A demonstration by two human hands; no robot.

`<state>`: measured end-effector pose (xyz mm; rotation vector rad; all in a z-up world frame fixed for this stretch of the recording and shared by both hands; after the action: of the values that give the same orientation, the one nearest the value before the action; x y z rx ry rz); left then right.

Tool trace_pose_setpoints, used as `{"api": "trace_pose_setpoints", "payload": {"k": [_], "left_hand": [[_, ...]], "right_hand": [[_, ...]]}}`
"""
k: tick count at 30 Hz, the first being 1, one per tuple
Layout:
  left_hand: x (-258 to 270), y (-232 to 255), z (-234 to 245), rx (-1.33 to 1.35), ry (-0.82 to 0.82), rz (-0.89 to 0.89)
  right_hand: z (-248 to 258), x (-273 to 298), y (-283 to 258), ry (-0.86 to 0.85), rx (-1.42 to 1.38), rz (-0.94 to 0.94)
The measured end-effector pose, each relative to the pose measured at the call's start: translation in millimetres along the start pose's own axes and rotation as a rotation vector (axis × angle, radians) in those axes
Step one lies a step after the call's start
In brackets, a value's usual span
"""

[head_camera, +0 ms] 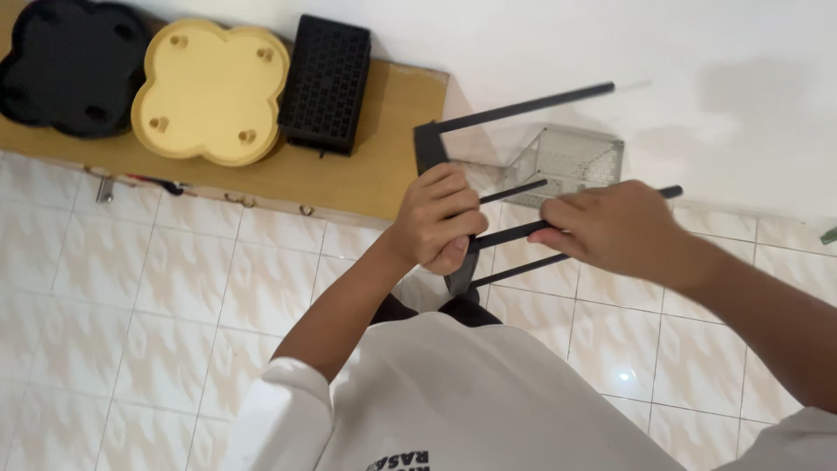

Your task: The person assembles a white plastic stand by inserting four legs into a perforated tray, then places it on the floor. They then assemble a black plastic stand by inserting four legs into a black perforated tray and place it on a wooden surface.

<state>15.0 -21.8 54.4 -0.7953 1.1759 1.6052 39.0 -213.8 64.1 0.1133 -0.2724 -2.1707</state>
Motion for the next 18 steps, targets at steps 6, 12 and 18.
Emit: {"api": "trace_pose_setpoints", "payload": {"k": [6,12,18], "left_hand": [[-4.6,10.6,-21.8,-0.027,-0.030,-0.015],[-3.6,21.2,-61.4,0.013,-0.140,-0.141],[-9.8,10.6,-69.6,-0.087,-0.090,-0.048]], "right_hand": [[21.6,28.3,-9.6,0.450,0.270,0.245],[-26.8,44.1,6.9,-0.476,-0.193,0.067],[1.7,53.5,16.2,0.339,0.039,0.179]]}}
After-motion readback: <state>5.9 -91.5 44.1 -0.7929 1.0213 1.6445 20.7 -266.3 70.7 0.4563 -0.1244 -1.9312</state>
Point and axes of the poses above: each hand's wrist, its own x-axis away from the middle knuckle, its own z-axis out of the back of the hand, y = z × x, the point moved 6 cm from there along -x, towards the middle knuckle, and after that the axes turned 7 degrees about x, right-handed, at the moved point
